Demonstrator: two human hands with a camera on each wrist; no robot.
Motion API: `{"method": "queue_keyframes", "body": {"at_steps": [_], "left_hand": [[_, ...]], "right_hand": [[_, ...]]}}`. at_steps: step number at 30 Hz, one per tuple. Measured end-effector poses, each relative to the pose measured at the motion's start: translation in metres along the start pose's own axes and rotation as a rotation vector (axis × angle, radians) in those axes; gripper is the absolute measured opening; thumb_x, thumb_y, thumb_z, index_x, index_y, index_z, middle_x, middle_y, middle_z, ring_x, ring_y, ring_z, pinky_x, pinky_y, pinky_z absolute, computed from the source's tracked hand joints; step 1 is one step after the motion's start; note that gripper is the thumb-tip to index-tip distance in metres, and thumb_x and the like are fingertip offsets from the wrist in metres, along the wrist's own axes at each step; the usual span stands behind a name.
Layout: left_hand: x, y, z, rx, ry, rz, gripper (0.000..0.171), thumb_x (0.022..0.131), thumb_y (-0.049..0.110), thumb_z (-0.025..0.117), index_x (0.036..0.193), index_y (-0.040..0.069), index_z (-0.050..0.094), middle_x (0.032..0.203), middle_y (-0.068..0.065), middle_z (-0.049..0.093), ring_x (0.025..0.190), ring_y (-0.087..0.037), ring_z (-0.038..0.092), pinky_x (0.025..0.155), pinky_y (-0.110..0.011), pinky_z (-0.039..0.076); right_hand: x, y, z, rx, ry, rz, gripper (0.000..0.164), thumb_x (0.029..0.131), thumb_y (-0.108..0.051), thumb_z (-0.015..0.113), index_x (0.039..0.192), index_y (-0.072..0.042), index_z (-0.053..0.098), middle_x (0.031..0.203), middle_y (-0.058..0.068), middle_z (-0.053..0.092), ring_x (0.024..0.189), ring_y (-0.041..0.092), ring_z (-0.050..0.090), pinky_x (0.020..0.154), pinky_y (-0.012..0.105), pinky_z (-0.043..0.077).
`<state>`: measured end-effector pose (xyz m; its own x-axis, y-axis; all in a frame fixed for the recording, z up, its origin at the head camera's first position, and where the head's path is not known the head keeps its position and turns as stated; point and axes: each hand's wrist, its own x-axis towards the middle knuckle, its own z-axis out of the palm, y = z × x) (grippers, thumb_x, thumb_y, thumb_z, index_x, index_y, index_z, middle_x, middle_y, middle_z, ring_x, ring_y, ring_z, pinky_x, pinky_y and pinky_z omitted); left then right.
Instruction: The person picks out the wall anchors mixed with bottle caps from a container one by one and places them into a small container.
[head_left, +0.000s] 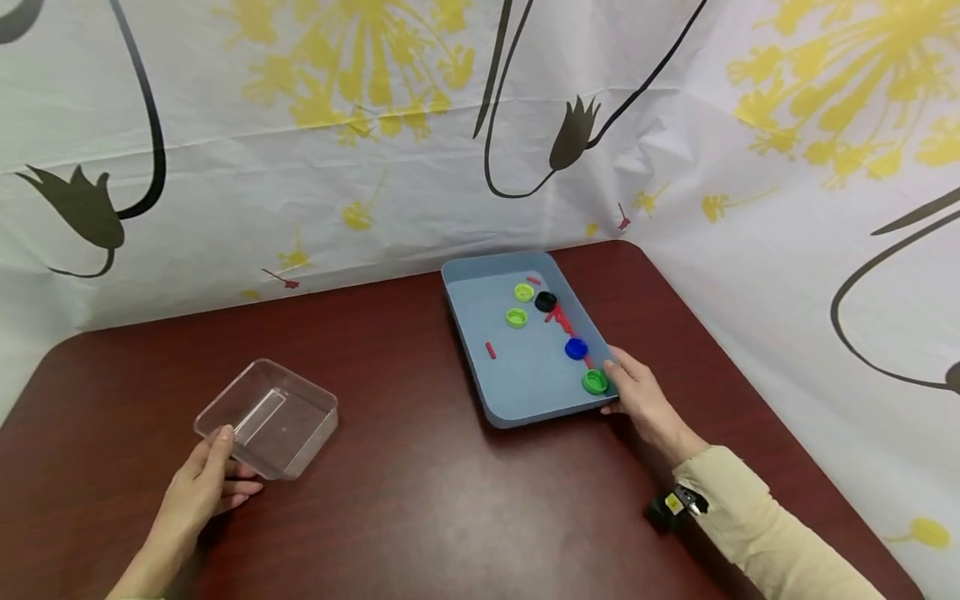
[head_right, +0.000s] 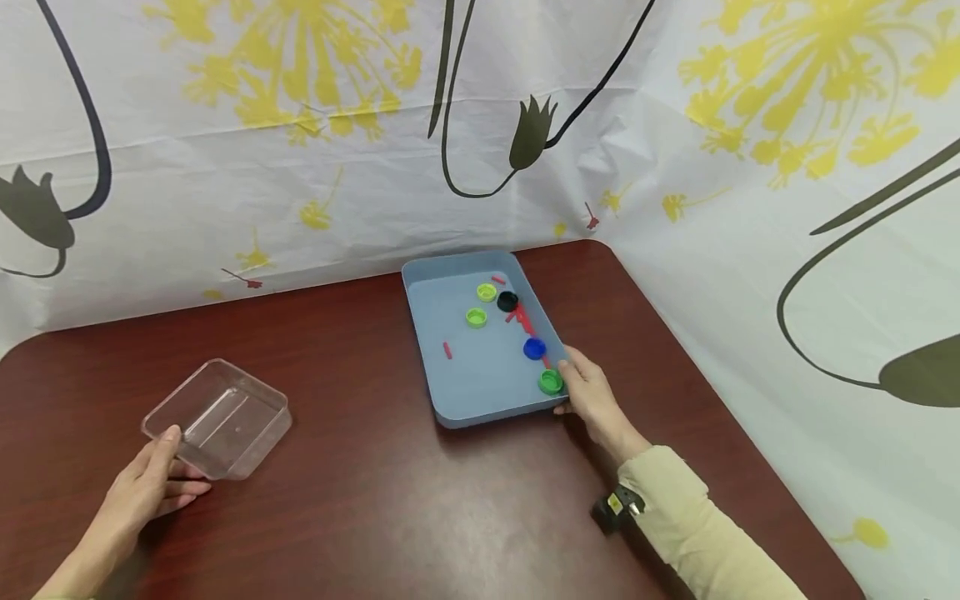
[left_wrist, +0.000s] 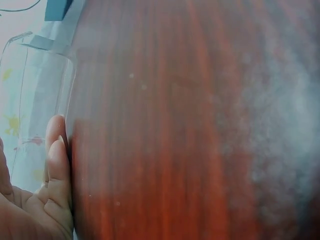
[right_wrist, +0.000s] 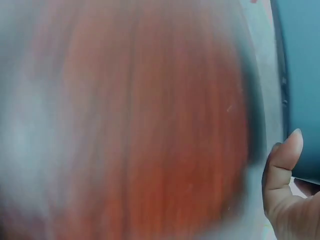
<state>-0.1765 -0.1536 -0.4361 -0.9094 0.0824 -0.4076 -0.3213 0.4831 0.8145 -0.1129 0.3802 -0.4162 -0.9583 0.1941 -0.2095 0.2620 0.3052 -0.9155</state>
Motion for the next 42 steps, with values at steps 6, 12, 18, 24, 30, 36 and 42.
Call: {"method": "queue_keyframes", "body": {"at_steps": [6, 12, 18, 24, 30, 36, 42], "left_hand": [[0.001, -0.001, 0.000, -0.004, 0.005, -0.014, 0.078, 0.102, 0.058, 0.022, 0.152, -0.001, 0.014, 0.080, 0.012, 0.063, 0.071, -0.001, 0.068, 0.066, -0.023, 0.056], [0.001, 0.000, -0.001, -0.004, 0.010, -0.002, 0.079, 0.102, 0.059, 0.022, 0.153, -0.001, 0.013, 0.080, 0.011, 0.064, 0.071, -0.001, 0.068, 0.065, -0.023, 0.056], [0.001, 0.001, 0.002, -0.004, 0.014, 0.003, 0.076, 0.102, 0.057, 0.023, 0.151, -0.001, 0.016, 0.080, 0.010, 0.063, 0.070, -0.001, 0.068, 0.065, -0.022, 0.055], [0.002, 0.002, 0.002, 0.000, 0.004, -0.009, 0.079, 0.102, 0.058, 0.021, 0.155, 0.000, 0.010, 0.081, 0.010, 0.063, 0.070, -0.001, 0.067, 0.066, -0.022, 0.055], [0.002, -0.002, 0.001, -0.012, 0.006, -0.019, 0.080, 0.101, 0.059, 0.021, 0.156, 0.001, 0.006, 0.080, 0.012, 0.063, 0.070, 0.000, 0.067, 0.066, -0.022, 0.055], [0.001, -0.003, 0.001, -0.017, 0.013, -0.023, 0.081, 0.102, 0.058, 0.021, 0.156, 0.001, 0.005, 0.079, 0.012, 0.063, 0.069, 0.000, 0.067, 0.066, -0.022, 0.055], [0.001, -0.001, 0.000, -0.020, 0.019, -0.005, 0.079, 0.102, 0.057, 0.023, 0.155, 0.000, 0.009, 0.079, 0.013, 0.063, 0.069, -0.001, 0.067, 0.065, -0.022, 0.055]], "right_hand": [[0.002, -0.003, 0.005, -0.058, 0.046, -0.056, 0.048, 0.107, -0.018, 0.029, 0.153, -0.002, 0.027, 0.140, 0.031, 0.043, 0.092, 0.014, 0.057, 0.063, 0.027, 0.055], [0.004, -0.002, 0.003, -0.096, 0.097, -0.084, 0.047, 0.107, -0.018, 0.030, 0.151, -0.001, 0.029, 0.139, 0.030, 0.046, 0.090, 0.016, 0.058, 0.061, 0.026, 0.054], [0.000, -0.003, -0.003, -0.050, 0.054, -0.050, 0.051, 0.108, -0.023, 0.029, 0.154, -0.004, 0.024, 0.142, 0.030, 0.041, 0.092, 0.012, 0.054, 0.064, 0.026, 0.054], [-0.002, -0.005, -0.005, 0.057, 0.022, -0.032, 0.053, 0.108, -0.026, 0.026, 0.157, -0.011, 0.016, 0.151, 0.026, 0.031, 0.101, 0.012, 0.051, 0.069, 0.025, 0.054], [-0.001, -0.007, 0.008, 0.110, -0.038, -0.027, 0.053, 0.108, -0.027, 0.030, 0.157, -0.010, 0.018, 0.150, 0.025, 0.032, 0.092, 0.004, 0.054, 0.068, 0.025, 0.053], [-0.014, -0.007, 0.013, 0.072, -0.093, -0.035, 0.051, 0.108, -0.024, 0.033, 0.156, -0.009, 0.022, 0.145, 0.027, 0.039, 0.087, 0.005, 0.056, 0.066, 0.030, 0.054], [-0.040, -0.007, 0.007, -0.176, 0.006, -0.234, 0.046, 0.107, -0.021, 0.038, 0.151, -0.006, 0.036, 0.144, 0.024, 0.047, 0.096, -0.007, 0.052, 0.068, 0.023, 0.053]]}}
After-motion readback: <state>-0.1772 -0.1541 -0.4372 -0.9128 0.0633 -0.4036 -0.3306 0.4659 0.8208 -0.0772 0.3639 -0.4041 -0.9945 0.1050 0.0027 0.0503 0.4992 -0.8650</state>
